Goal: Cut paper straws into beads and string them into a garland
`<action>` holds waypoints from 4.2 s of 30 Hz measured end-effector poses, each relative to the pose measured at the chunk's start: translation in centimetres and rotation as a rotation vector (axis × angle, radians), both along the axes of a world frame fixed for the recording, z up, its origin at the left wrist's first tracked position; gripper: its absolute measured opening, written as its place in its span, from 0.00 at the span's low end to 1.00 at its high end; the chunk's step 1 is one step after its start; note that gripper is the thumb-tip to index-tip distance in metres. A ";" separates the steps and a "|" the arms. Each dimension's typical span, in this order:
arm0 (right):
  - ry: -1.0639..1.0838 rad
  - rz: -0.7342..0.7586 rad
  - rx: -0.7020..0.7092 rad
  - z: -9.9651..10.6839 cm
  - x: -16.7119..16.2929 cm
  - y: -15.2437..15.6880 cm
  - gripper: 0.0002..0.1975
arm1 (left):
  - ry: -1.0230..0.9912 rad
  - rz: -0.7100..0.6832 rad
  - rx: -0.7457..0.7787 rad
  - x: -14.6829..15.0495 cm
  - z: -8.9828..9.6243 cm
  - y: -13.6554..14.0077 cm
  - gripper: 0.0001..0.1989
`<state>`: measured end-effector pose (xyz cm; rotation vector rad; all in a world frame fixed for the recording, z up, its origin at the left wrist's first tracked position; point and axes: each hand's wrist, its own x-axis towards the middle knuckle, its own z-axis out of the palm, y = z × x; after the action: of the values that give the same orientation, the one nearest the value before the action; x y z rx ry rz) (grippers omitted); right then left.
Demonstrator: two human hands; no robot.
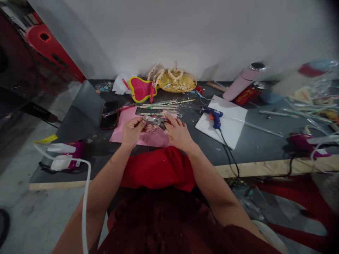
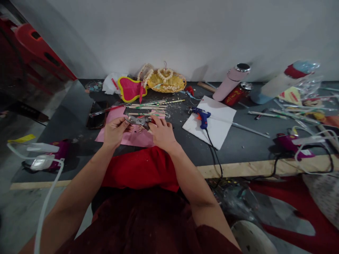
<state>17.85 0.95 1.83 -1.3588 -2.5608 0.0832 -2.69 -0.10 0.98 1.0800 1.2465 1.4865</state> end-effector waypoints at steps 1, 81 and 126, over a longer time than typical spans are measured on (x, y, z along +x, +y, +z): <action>0.000 0.003 0.000 0.0 0.0 0.0 0.18 | 0.003 -0.006 0.000 0.0 0.0 0.0 0.12; -0.006 -0.094 -0.128 0.6 -0.5 -0.2 0.26 | 0.284 -0.106 0.073 -1.0 0.7 -0.8 0.11; 0.027 -0.030 -0.169 0.4 -0.1 0.2 0.26 | 0.231 -0.165 0.071 -0.9 0.6 -0.7 0.13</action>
<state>17.76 1.13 2.22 -1.4438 -2.5596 0.3167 -3.63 -0.81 1.61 1.3992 1.2339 1.3173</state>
